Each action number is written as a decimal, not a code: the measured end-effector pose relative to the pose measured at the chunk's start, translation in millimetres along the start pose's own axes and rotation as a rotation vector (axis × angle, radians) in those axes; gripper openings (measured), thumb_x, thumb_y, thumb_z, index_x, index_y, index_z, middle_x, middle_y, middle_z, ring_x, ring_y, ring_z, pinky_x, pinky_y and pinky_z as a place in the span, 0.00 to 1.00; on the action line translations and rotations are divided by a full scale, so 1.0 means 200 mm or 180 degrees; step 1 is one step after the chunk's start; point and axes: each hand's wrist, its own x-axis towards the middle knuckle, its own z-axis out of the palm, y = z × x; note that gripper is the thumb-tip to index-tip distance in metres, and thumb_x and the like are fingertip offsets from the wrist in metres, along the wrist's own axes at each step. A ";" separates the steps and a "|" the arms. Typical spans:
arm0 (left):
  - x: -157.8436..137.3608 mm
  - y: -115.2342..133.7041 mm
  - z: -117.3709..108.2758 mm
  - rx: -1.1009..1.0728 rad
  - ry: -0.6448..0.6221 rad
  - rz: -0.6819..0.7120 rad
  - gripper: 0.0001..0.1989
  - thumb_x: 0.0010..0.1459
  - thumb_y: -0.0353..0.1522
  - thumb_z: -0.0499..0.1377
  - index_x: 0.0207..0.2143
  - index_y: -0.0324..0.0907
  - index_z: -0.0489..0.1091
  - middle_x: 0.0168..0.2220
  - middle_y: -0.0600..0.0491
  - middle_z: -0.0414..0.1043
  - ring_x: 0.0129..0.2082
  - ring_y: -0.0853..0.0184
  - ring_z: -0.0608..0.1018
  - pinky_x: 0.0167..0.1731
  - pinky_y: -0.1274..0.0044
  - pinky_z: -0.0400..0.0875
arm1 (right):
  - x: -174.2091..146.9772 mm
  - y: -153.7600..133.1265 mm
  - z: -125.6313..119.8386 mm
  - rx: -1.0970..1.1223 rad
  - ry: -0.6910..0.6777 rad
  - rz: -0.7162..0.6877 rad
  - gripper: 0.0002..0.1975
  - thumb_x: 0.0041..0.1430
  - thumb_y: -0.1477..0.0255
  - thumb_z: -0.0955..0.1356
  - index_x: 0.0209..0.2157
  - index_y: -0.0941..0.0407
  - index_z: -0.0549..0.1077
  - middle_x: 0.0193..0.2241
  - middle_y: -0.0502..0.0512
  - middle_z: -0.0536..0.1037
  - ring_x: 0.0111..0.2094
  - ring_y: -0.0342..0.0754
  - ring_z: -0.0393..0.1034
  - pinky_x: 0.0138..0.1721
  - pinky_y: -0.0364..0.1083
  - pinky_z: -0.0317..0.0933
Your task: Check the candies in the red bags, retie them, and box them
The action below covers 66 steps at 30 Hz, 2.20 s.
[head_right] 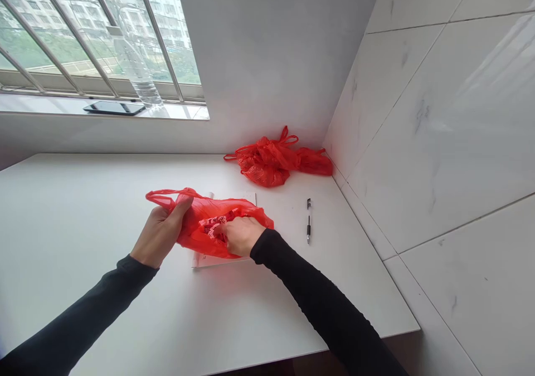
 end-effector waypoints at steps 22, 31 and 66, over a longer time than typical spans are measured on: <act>0.00 0.00 0.00 0.0047 -0.0012 0.0113 0.26 0.56 0.52 0.57 0.17 0.44 0.55 0.16 0.56 0.55 0.18 0.70 0.59 0.18 0.77 0.54 | -0.04 0.10 -0.08 -0.0140 0.0163 0.0828 0.20 0.60 0.76 0.62 0.46 0.49 0.81 0.40 0.56 0.83 0.41 0.55 0.76 0.40 0.48 0.61; -0.01 0.01 0.00 0.0140 -0.0072 0.0288 0.22 0.55 0.51 0.62 0.25 0.42 0.64 0.21 0.56 0.63 0.21 0.68 0.66 0.20 0.77 0.62 | -0.07 0.12 -0.13 0.0073 0.0523 0.0849 0.17 0.68 0.60 0.61 0.49 0.51 0.76 0.40 0.56 0.81 0.42 0.54 0.75 0.39 0.47 0.58; -0.13 0.15 0.03 -0.1591 -0.2299 0.0205 0.18 0.63 0.49 0.59 0.34 0.43 0.74 0.31 0.52 0.69 0.31 0.67 0.70 0.33 0.76 0.68 | -0.24 -0.07 -0.29 0.2941 0.2386 -0.0432 0.10 0.62 0.62 0.72 0.35 0.54 0.74 0.17 0.40 0.54 0.19 0.39 0.49 0.23 0.42 0.51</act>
